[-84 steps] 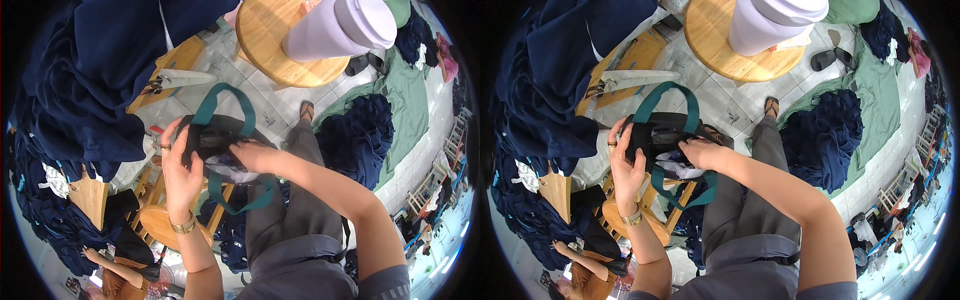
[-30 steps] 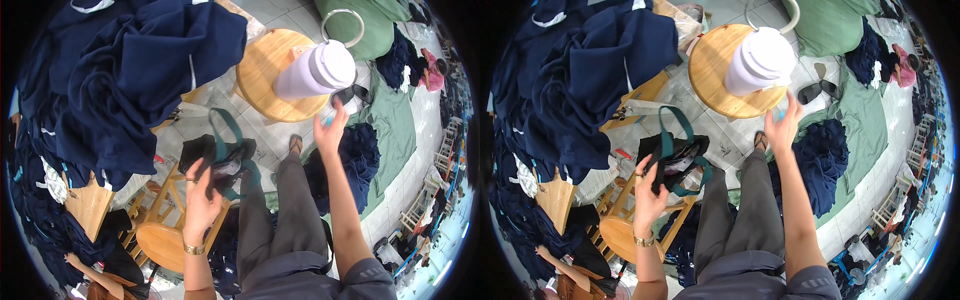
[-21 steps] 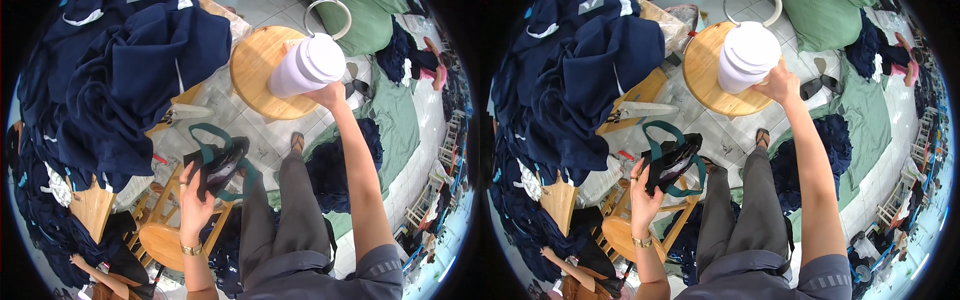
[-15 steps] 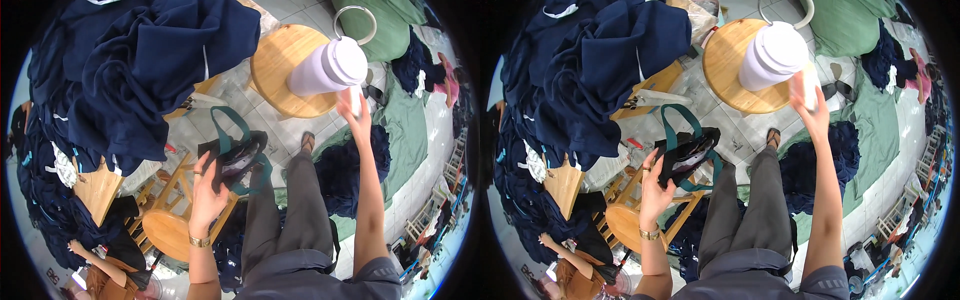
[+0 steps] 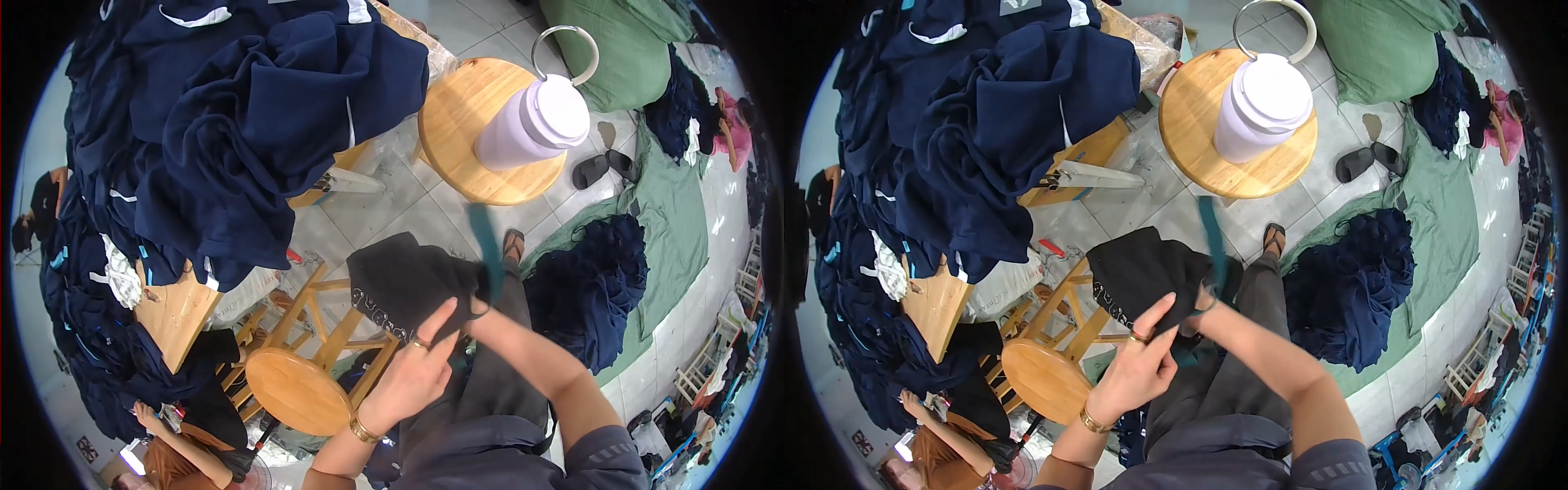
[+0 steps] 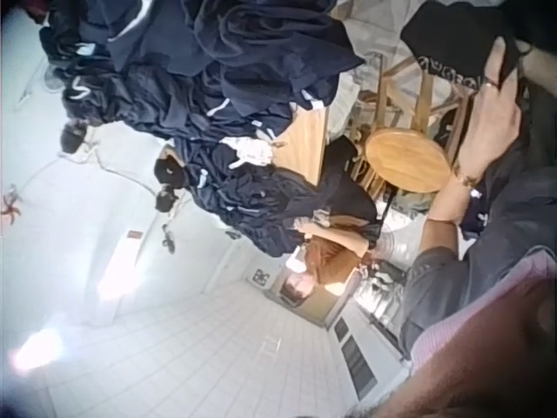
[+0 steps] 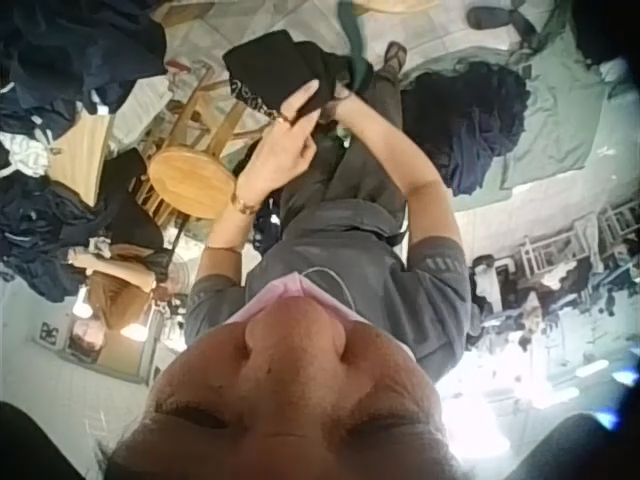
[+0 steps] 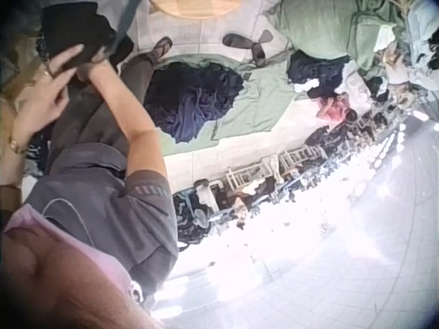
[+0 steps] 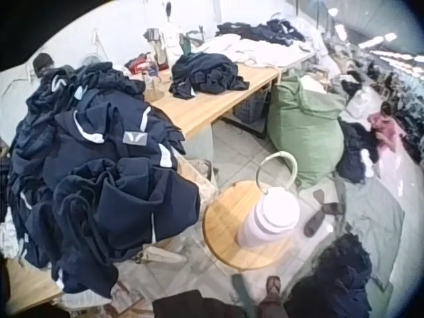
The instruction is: Trimming loose threads from blue athletic jackets using a small pair of nippers at a garment factory workstation.
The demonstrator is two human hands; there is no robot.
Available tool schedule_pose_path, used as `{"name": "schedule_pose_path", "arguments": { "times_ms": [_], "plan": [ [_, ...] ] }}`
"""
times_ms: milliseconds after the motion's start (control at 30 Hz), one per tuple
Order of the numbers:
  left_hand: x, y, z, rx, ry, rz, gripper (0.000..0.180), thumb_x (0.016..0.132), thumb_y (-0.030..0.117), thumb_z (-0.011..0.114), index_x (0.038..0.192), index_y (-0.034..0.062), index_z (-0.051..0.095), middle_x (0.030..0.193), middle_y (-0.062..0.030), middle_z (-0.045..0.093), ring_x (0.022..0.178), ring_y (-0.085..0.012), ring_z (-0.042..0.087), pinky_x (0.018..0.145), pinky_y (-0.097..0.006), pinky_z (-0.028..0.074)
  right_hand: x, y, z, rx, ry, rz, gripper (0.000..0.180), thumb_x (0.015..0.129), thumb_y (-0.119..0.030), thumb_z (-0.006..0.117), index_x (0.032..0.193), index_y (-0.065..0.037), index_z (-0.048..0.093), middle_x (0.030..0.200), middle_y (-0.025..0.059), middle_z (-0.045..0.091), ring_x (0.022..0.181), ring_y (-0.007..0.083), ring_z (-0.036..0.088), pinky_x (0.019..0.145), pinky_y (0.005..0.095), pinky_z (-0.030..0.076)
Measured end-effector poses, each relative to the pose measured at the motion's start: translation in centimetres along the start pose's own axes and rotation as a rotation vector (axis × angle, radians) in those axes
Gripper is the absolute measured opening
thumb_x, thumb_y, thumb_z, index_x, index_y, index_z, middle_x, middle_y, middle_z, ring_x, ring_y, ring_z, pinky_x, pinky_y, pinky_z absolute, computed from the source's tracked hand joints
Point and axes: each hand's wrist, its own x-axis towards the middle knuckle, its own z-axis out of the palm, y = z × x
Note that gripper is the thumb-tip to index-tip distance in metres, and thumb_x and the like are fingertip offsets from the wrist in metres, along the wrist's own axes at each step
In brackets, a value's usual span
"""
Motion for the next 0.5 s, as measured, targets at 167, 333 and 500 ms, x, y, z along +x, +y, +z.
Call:
{"name": "schedule_pose_path", "arguments": {
  "times_ms": [167,333,500],
  "plan": [
    [-1.4,-4.3,-3.6,0.058,0.273,-0.194,0.039,0.065,-0.006,0.054,0.104,-0.0046,0.056,0.129,-0.0180,0.047,0.105,-0.0314,0.056,0.080,-0.031,0.049,2.0,-7.2,4.1,-1.184,-0.475,0.252,0.036,0.081,-0.037,0.063,0.099,-0.006,0.062,0.091,0.0104,0.064,0.073,0.0336,0.063,0.060,0.0360,0.053],
    [-2.4,-6.0,-5.5,-0.064,0.270,-0.241,0.051,0.065,-0.007,0.051,0.115,-0.0023,0.055,0.130,-0.0161,0.045,0.106,-0.0251,0.056,0.078,-0.028,0.050,-3.2,-11.0,2.2,-0.688,-0.021,-0.264,0.033,0.072,-0.007,0.071,0.103,-0.001,0.062,0.084,0.0115,0.065,0.070,0.0260,0.063,0.058,0.0287,0.050],
    [-2.2,-6.0,-5.8,-0.130,0.339,-0.293,0.051,0.065,-0.009,0.051,0.115,-0.0021,0.055,0.132,-0.0158,0.044,0.110,-0.0248,0.054,0.083,-0.028,0.048,-7.4,-6.9,-1.2,-0.887,0.159,-0.253,0.015,0.072,0.003,0.063,0.085,-0.005,0.061,0.074,0.0091,0.058,0.058,0.0224,0.058,0.053,0.0288,0.047]
  ]
}}
